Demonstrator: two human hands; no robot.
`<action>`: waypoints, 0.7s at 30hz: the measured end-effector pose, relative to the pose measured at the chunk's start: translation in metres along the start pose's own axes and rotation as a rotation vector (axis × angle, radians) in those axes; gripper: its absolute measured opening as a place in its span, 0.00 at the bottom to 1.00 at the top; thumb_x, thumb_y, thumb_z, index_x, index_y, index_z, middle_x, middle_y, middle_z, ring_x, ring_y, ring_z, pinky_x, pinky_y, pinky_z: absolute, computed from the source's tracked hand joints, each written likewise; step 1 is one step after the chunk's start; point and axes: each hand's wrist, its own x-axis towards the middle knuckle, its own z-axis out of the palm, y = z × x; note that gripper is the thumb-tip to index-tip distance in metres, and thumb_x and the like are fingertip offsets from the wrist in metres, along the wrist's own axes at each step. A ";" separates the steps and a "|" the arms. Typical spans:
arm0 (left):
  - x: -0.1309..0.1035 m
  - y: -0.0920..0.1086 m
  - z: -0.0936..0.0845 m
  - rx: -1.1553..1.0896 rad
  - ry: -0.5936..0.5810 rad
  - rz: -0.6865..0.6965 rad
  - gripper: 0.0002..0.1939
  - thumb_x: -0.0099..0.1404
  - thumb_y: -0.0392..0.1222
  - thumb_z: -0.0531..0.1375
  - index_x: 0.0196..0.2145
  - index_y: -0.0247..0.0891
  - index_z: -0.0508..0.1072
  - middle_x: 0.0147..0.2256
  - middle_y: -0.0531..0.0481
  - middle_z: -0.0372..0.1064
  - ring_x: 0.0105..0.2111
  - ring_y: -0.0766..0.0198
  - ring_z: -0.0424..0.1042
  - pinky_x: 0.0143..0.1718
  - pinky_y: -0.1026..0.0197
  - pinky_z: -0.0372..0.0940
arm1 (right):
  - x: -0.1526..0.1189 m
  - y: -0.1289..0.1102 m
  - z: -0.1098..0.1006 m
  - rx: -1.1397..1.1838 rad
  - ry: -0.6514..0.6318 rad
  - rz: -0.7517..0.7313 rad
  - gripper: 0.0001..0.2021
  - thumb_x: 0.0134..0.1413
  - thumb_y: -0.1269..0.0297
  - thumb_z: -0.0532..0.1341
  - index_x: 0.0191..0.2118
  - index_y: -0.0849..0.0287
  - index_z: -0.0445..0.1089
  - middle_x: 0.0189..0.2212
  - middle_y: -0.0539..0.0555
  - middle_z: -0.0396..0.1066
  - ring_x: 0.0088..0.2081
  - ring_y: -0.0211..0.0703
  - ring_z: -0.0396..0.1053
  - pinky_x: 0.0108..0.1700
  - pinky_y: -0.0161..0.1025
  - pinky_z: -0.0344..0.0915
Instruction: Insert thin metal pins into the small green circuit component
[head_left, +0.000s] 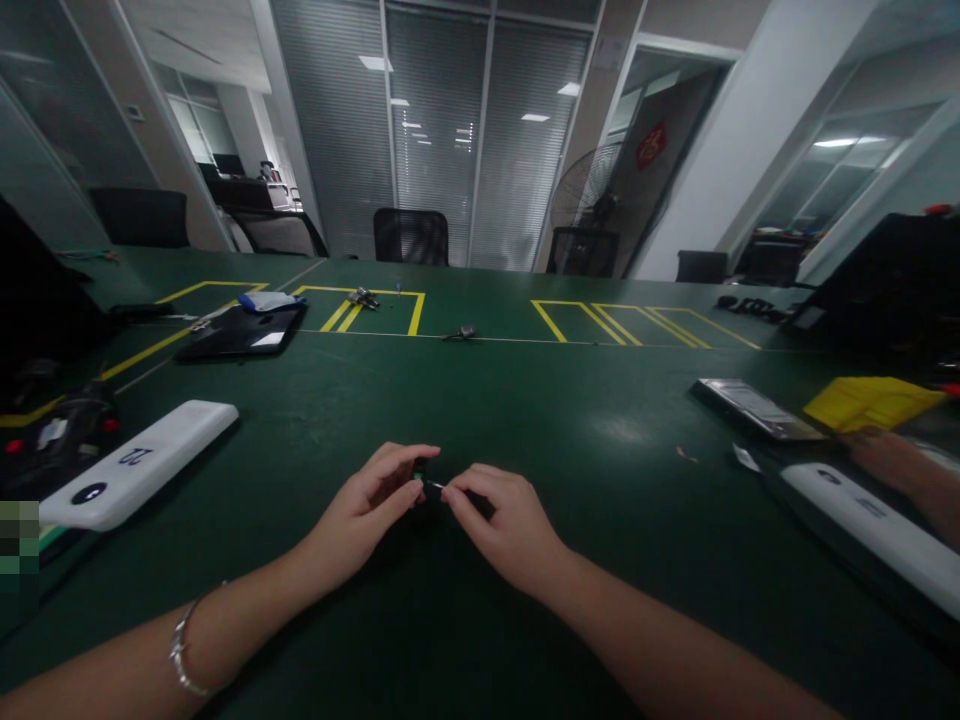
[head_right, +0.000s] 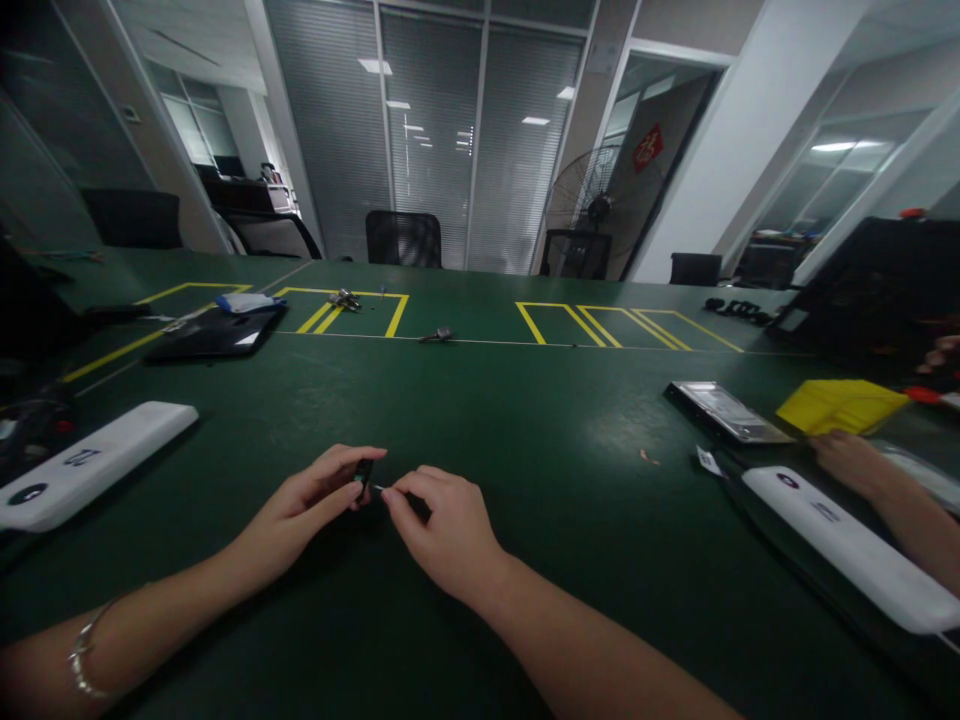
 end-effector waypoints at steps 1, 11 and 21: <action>0.000 0.000 0.000 0.011 -0.002 0.003 0.17 0.67 0.42 0.55 0.53 0.47 0.68 0.43 0.49 0.63 0.39 0.59 0.66 0.40 0.57 0.63 | 0.000 0.000 0.000 -0.006 0.002 0.001 0.10 0.64 0.64 0.54 0.36 0.56 0.73 0.30 0.49 0.71 0.31 0.38 0.67 0.33 0.34 0.60; -0.001 -0.001 0.003 -0.210 -0.026 -0.036 0.11 0.67 0.39 0.56 0.47 0.42 0.66 0.40 0.50 0.67 0.38 0.60 0.69 0.41 0.58 0.64 | 0.000 -0.001 0.000 0.004 -0.003 0.004 0.10 0.64 0.64 0.54 0.36 0.56 0.73 0.30 0.49 0.71 0.31 0.37 0.68 0.33 0.34 0.59; -0.002 -0.001 0.003 -0.110 -0.046 -0.006 0.12 0.65 0.39 0.59 0.47 0.42 0.68 0.43 0.49 0.67 0.43 0.57 0.69 0.45 0.56 0.64 | 0.000 0.001 0.000 -0.007 -0.008 -0.002 0.10 0.63 0.63 0.55 0.36 0.56 0.73 0.30 0.49 0.71 0.31 0.38 0.67 0.32 0.34 0.59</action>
